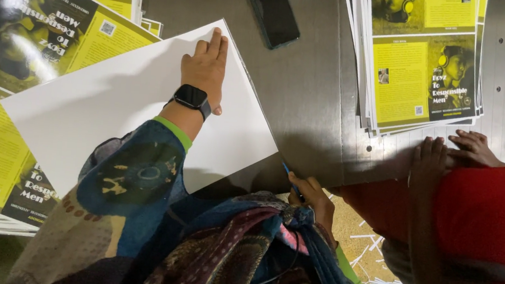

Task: Trimming the white margins from printed book covers using a utility knife on a metal workbench.

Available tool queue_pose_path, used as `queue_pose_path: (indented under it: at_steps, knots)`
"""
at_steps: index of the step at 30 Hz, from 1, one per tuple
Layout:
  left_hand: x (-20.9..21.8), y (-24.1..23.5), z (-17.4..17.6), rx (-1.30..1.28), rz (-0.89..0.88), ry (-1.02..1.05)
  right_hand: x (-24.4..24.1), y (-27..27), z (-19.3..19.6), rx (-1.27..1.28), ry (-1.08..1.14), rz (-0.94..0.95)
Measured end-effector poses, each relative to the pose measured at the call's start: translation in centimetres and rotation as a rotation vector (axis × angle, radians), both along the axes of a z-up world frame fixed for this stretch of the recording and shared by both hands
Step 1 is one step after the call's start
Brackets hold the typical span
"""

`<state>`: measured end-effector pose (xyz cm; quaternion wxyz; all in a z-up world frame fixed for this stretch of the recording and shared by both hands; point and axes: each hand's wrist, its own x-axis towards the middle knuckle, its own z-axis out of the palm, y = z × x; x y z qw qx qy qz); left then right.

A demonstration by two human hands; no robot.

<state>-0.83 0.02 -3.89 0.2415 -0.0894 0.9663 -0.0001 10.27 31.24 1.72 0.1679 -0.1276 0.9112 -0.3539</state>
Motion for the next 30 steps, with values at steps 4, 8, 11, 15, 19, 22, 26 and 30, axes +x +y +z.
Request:
queue_pose_path:
  at_steps: [4,8,11,15,19,22,26,30]
  knots:
    - [0.0,0.0,0.2,-0.017,-0.008,0.001,0.5,0.5,-0.5,0.034,0.081,-0.006]
    - [2.4,-0.2,-1.7,0.050,-0.037,0.227,0.4,3.3,-4.2,0.084,-0.064,-0.155]
    - [7.5,2.0,0.4,0.221,-0.096,0.361,-0.5,5.7,-7.1,-0.183,0.073,-0.155]
    - [16.0,5.9,1.3,0.289,-0.237,0.379,-1.1,6.6,-8.7,-0.376,-0.029,-0.311]
    - [21.8,7.5,-1.0,0.034,-0.296,0.490,-1.7,6.7,-10.5,-0.517,-0.139,-0.364]
    - [23.8,7.3,-6.2,0.060,-0.295,0.623,-1.9,5.6,-9.9,-0.508,-0.125,-0.306]
    - [25.8,6.7,-7.4,-0.005,-0.302,0.655,-2.8,4.2,-8.7,-0.441,0.061,-0.040]
    - [27.5,5.5,-2.6,-0.216,-0.255,0.621,-3.6,2.3,-7.3,-0.453,0.128,0.116]
